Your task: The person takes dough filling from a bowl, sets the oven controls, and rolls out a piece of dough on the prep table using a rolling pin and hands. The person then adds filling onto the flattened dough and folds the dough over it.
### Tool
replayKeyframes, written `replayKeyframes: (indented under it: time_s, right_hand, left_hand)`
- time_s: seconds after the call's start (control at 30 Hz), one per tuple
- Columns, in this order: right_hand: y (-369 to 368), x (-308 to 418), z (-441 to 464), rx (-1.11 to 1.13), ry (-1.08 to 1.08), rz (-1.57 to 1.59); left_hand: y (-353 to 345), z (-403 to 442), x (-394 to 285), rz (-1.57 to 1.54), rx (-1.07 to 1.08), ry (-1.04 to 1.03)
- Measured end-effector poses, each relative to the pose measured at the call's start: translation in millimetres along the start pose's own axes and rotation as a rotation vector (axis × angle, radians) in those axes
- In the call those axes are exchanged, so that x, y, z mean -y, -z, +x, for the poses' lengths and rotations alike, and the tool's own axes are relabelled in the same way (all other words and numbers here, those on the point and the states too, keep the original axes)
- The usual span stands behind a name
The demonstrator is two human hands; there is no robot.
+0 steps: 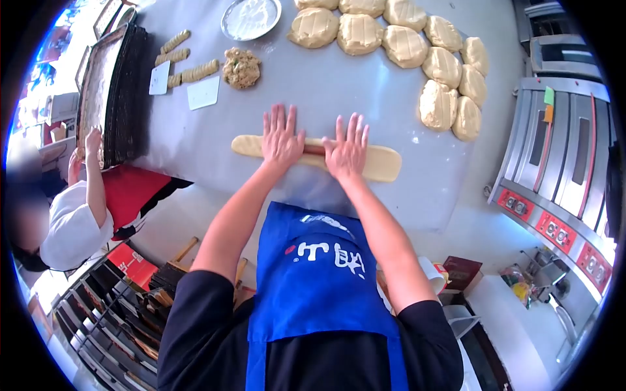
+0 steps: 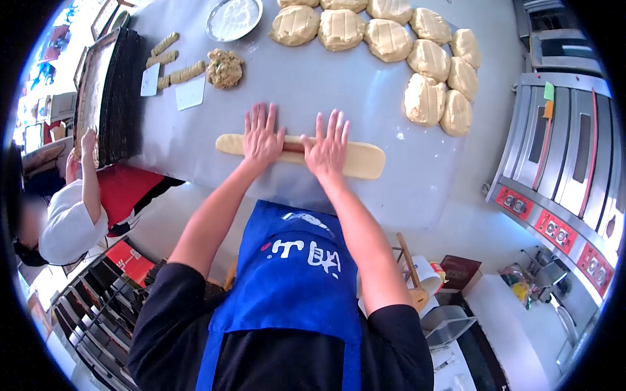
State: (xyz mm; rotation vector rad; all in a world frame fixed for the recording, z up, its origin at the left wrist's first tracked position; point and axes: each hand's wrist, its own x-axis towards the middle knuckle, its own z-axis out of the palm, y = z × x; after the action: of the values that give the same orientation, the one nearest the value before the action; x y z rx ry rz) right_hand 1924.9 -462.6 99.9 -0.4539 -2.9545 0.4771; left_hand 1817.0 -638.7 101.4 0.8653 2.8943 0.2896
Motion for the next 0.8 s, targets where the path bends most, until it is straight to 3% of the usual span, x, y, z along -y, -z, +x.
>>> replayKeyframes:
  time_s: [0.17, 0.33, 0.57, 0.63, 0.7, 0.77, 0.8]
  right_hand:
    - [-5, -3, 26, -0.053, -0.033, -0.094]
    - [6, 18, -41, 0.017, 0.004, -0.032]
    - [8, 18, -63, -0.014, 0.052, 0.010]
    - [13, 18, -66, 0.031, 0.101, 0.060]
    - [15, 17, -70, -0.027, 0.126, 0.105]
    - [7, 9, -77, 0.010, 0.146, 0.201]
    - [12, 14, -76, -0.047, 0.159, 0.210]
  left_hand:
    - [-6, 23, 5, -0.124, -0.120, -0.027]
    - [3, -42, 2, -0.161, -0.088, -0.040]
    - [6, -61, 18, -0.243, -0.052, -0.118]
    - [17, -67, 27, -0.421, -0.032, -0.162]
    - [24, -72, 37, -0.472, -0.098, -0.110]
    - [22, -82, 55, -0.307, -0.282, 0.256]
    - [19, -84, 67, -0.305, -0.289, 0.258]
